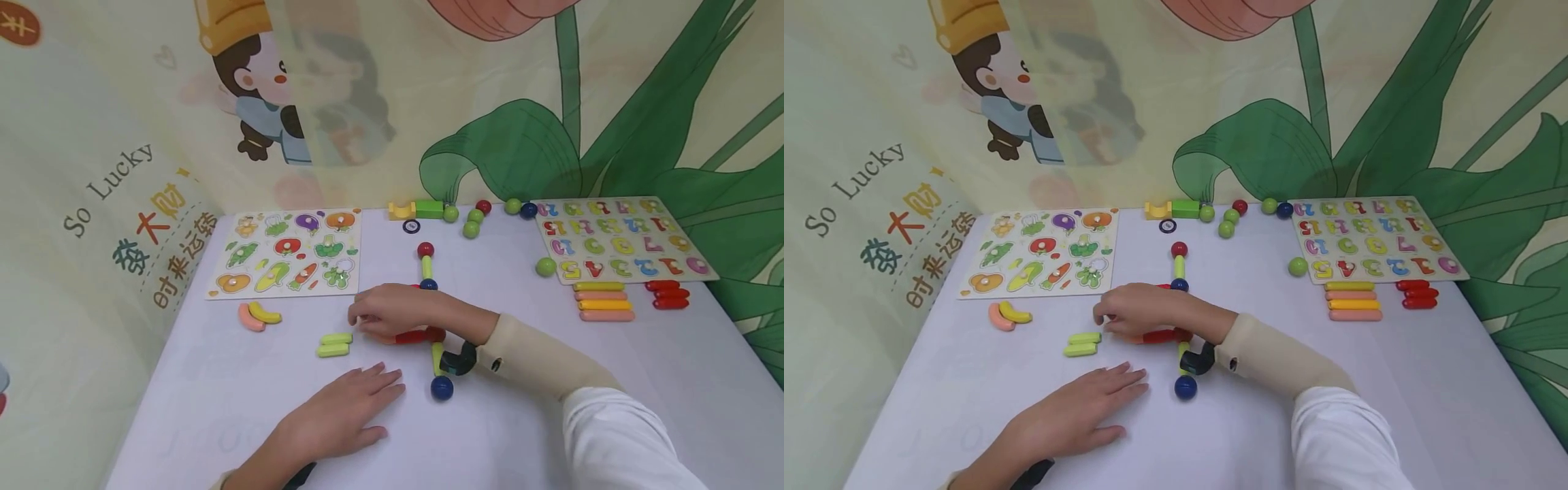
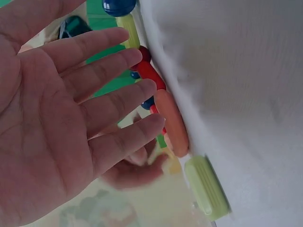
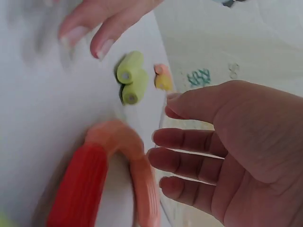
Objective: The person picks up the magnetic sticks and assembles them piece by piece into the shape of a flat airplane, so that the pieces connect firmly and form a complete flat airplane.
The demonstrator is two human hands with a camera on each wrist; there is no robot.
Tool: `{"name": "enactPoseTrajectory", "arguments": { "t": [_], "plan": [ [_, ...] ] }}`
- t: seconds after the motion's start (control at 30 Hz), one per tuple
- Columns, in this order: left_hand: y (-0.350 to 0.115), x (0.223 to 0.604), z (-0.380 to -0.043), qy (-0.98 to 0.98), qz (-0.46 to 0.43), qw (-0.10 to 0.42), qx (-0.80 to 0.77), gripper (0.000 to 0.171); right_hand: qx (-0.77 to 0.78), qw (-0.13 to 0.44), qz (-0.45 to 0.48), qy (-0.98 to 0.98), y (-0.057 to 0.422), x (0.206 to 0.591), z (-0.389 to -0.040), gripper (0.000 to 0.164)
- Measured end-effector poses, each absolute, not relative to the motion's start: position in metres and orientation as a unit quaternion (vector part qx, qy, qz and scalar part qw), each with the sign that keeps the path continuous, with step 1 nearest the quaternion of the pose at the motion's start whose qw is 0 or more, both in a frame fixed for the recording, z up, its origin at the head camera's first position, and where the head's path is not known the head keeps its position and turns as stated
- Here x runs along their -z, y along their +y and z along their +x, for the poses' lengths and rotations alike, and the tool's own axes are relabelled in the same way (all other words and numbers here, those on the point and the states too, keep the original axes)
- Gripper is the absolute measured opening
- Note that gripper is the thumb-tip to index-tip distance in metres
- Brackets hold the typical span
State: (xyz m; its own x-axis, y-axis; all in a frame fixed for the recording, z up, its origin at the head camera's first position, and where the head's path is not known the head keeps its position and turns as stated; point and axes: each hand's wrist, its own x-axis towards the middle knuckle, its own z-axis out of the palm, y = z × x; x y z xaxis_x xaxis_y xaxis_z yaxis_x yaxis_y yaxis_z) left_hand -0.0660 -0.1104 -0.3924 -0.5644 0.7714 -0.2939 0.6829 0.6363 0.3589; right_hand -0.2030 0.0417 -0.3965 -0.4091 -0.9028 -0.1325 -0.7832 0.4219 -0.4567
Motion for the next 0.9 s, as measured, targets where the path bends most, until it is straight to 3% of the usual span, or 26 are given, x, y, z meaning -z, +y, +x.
{"name": "enactPoseTrajectory", "arguments": {
  "t": [0.23,0.57,0.9],
  "plan": [
    [-0.109,0.393,-0.066,0.875,0.427,0.205,-0.101,0.062,0.076,0.190,-0.552,0.809,0.000,0.402,-0.201,0.030],
    [-0.109,0.393,-0.068,0.874,0.426,0.215,-0.096,0.060,0.116,0.236,-0.523,0.811,-0.007,0.398,-0.219,0.031],
    [-0.112,0.395,-0.068,0.871,0.422,0.233,-0.094,0.058,0.122,0.205,-0.518,0.822,-0.076,0.404,-0.257,0.040]
  ]
}}
